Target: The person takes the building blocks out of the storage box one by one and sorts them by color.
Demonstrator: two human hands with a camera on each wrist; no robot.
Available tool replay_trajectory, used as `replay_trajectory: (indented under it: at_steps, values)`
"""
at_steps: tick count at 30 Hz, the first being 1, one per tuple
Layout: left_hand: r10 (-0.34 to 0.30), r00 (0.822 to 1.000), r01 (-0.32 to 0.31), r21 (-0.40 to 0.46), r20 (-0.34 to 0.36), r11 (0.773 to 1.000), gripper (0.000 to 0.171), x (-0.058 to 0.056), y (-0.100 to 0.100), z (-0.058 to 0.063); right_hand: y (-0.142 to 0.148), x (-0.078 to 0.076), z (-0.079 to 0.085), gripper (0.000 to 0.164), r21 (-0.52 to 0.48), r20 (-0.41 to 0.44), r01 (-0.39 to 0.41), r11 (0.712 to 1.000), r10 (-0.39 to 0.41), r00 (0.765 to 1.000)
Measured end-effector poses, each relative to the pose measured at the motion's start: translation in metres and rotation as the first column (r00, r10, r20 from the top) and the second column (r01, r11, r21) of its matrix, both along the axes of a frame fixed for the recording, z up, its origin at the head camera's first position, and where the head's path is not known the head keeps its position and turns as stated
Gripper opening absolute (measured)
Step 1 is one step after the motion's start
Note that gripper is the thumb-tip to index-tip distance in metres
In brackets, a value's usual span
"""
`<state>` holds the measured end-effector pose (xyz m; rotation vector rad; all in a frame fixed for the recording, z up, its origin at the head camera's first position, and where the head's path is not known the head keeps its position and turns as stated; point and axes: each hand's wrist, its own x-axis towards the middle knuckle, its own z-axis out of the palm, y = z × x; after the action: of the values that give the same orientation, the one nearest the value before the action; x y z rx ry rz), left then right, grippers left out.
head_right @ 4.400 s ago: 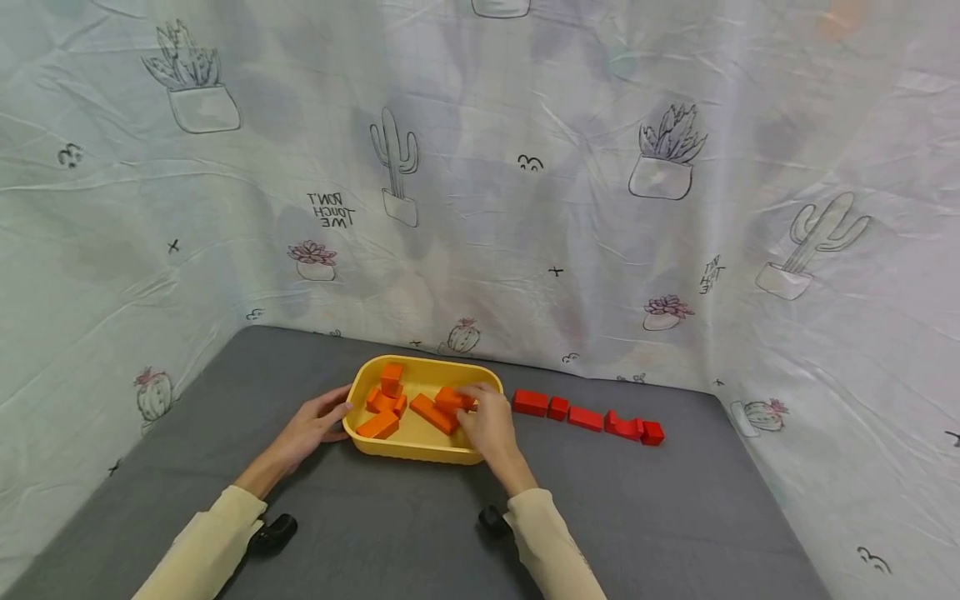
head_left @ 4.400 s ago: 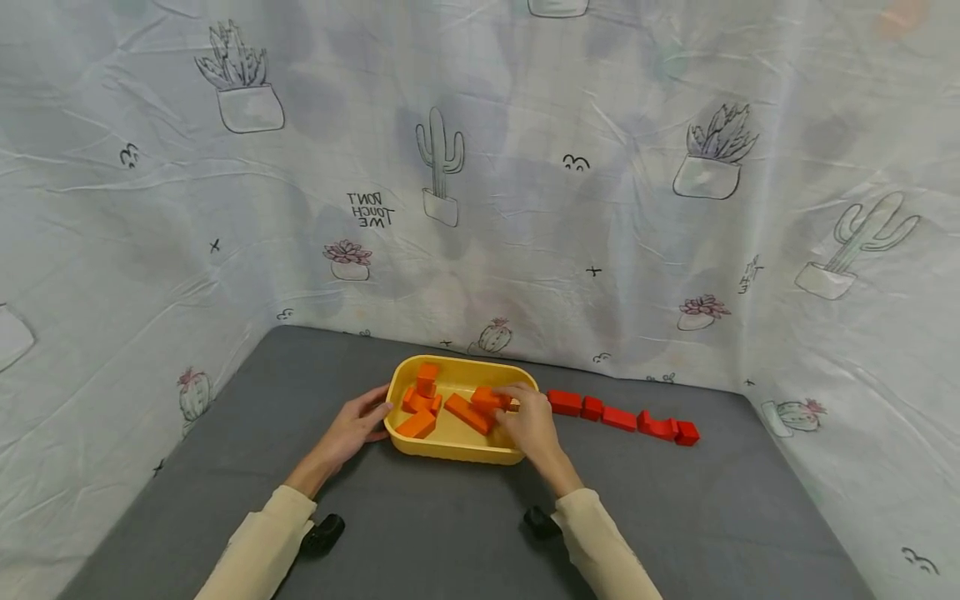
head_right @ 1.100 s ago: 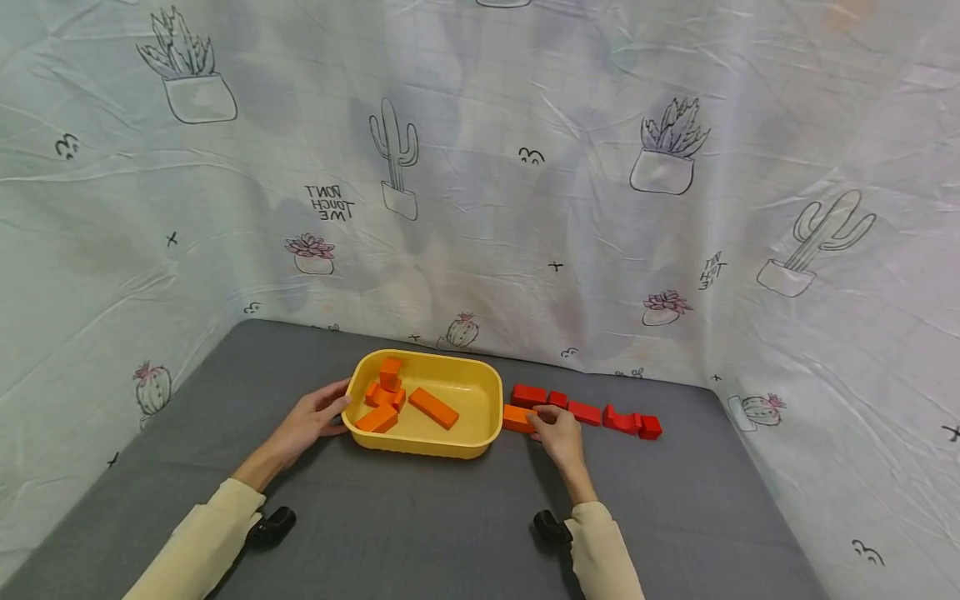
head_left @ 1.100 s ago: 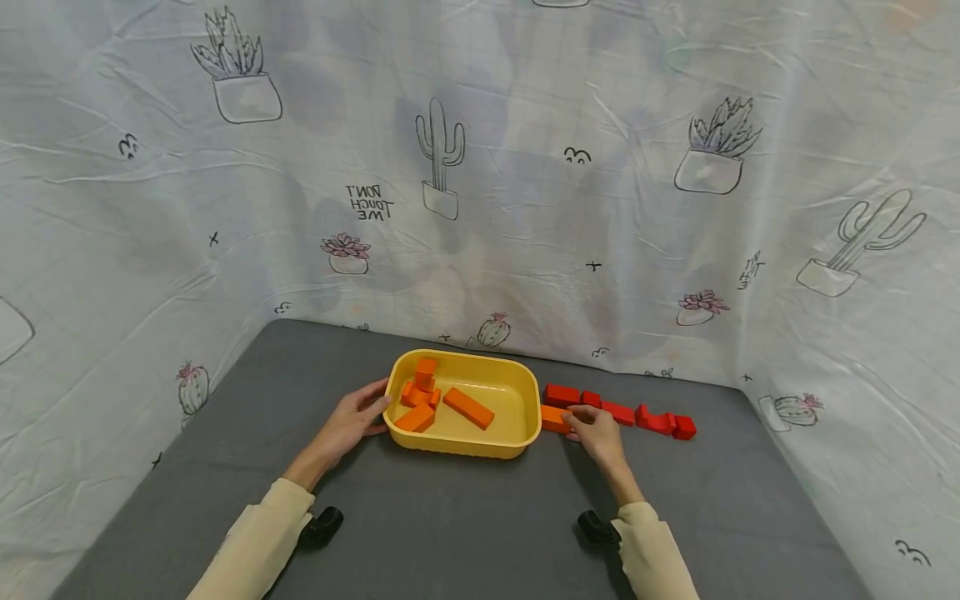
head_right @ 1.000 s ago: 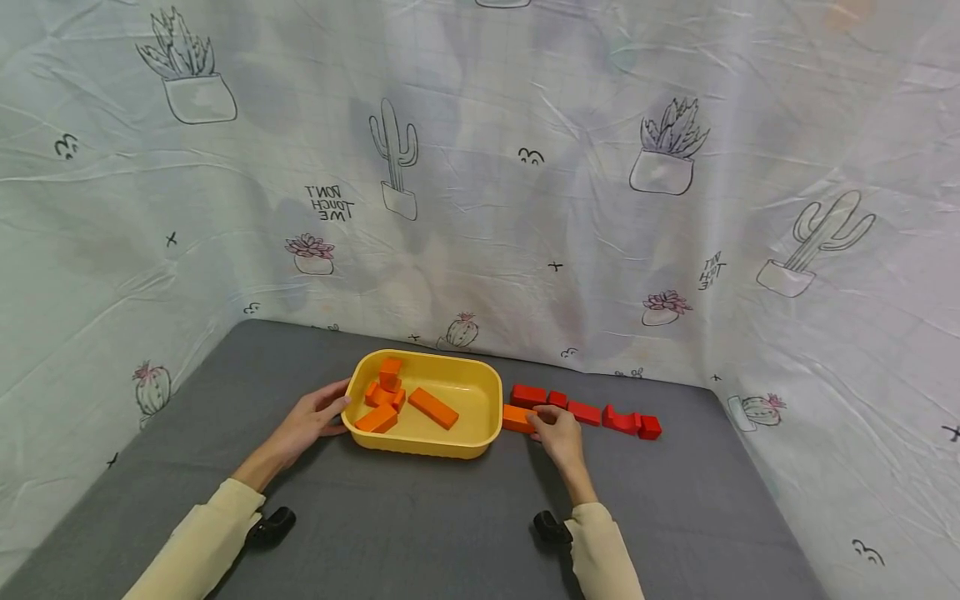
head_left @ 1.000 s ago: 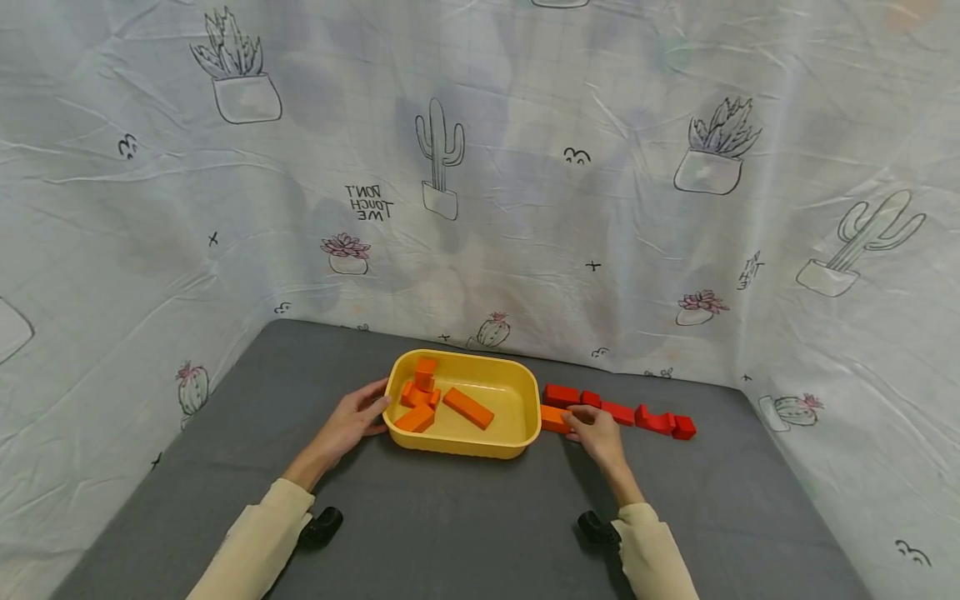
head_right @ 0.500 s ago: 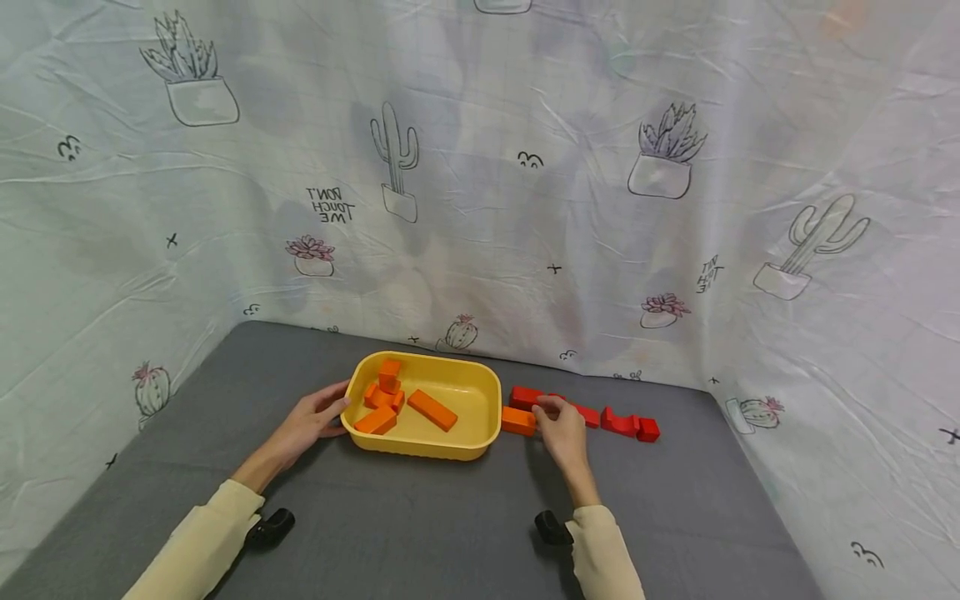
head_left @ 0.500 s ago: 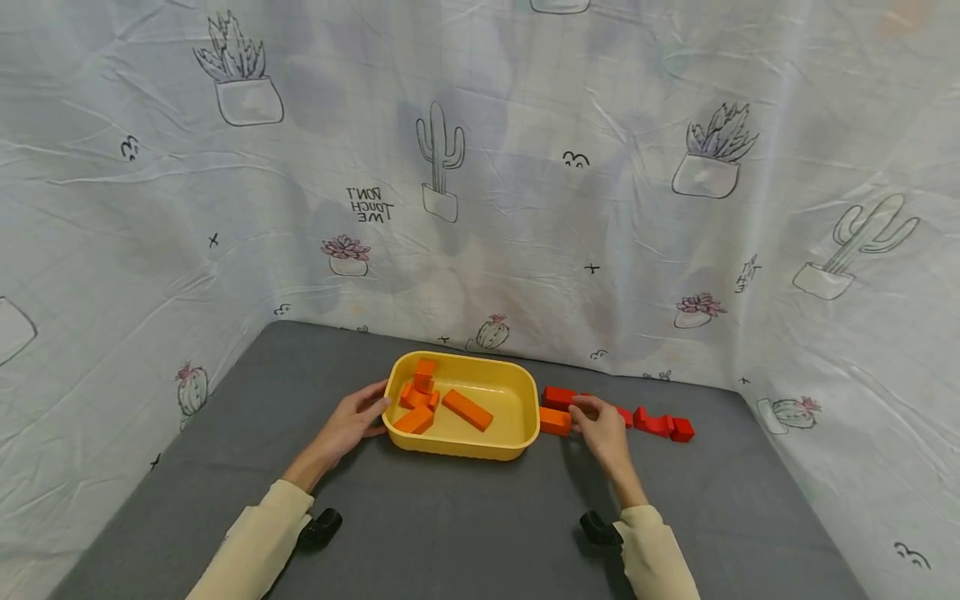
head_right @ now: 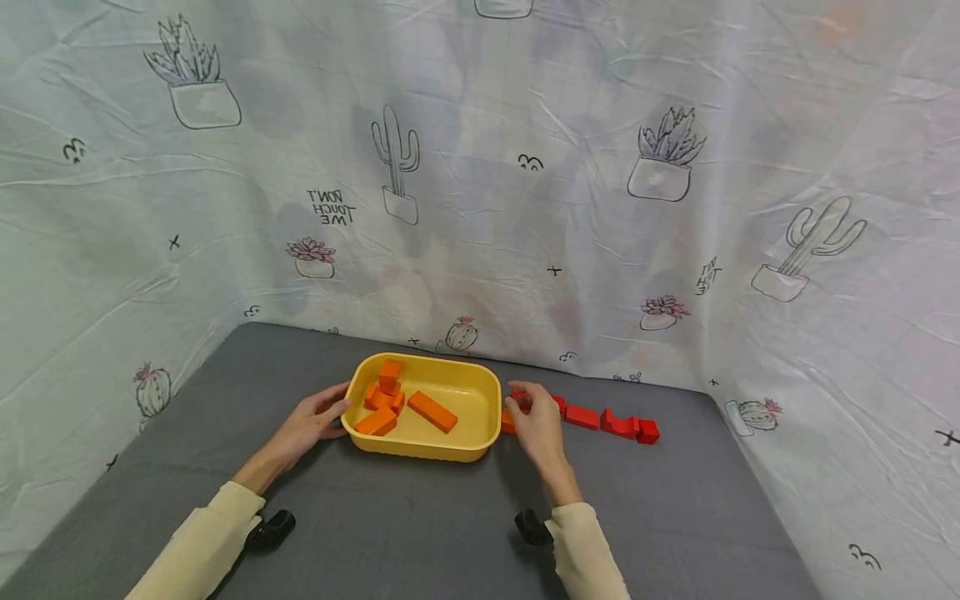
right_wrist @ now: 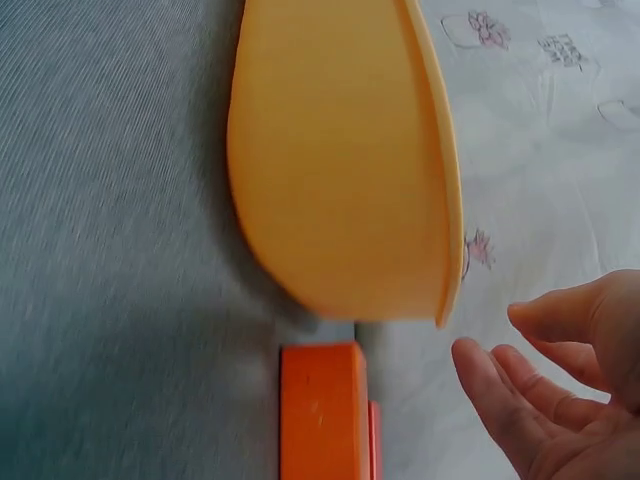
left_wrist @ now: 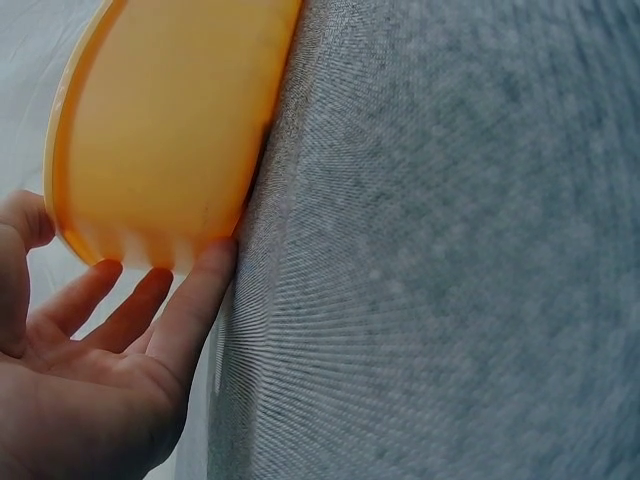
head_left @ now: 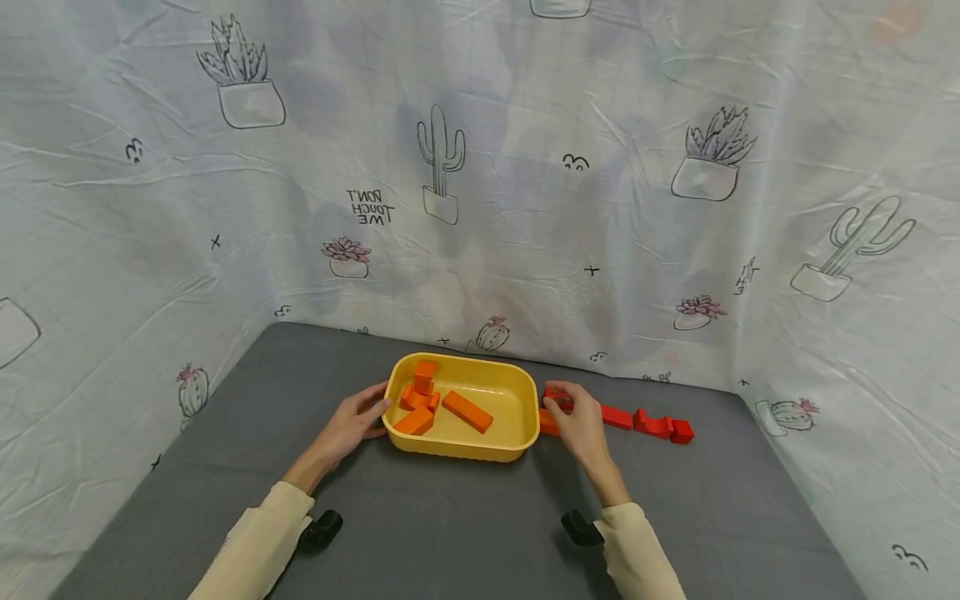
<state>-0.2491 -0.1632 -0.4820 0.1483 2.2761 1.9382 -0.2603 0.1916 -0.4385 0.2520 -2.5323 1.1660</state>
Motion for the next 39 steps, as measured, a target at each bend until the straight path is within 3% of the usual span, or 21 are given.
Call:
replay_trajectory:
  at_steps: [11,17,23,28,34,39]
  values:
    - [-0.006,1.0,0.006,-0.006,0.004,1.0,0.049,-0.001,0.0,0.0,-0.034,-0.003,0.0,0.028,0.01,-0.027,-0.144,0.989,0.145,0.989]
    - [-0.008,1.0,0.008,0.007,0.001,1.0,0.049,-0.002,0.0,-0.003,-0.049,-0.003,-0.01,0.033,0.072,0.058,-0.258,0.964,0.254,0.965]
    - [-0.002,1.0,0.002,0.01,0.001,1.0,0.048,-0.001,0.0,-0.003,-0.061,-0.01,-0.012,0.034,0.204,0.161,-0.347,0.915,0.319,0.934]
    - [-0.015,1.0,0.015,0.013,-0.005,1.0,0.049,0.0,0.0,-0.001,-0.067,-0.016,-0.01,0.031,0.3,0.226,-0.383,0.874,0.324,0.918]
    - [-0.014,1.0,0.014,0.011,-0.008,1.0,0.049,-0.001,0.0,-0.001,-0.074,-0.021,-0.009,0.029,0.382,0.292,-0.461,0.801,0.368,0.883]
    - [-0.011,1.0,0.011,0.006,-0.008,1.0,0.049,-0.001,0.0,-0.002,-0.076,-0.024,-0.01,0.031,0.414,0.332,-0.478,0.774,0.361,0.872]
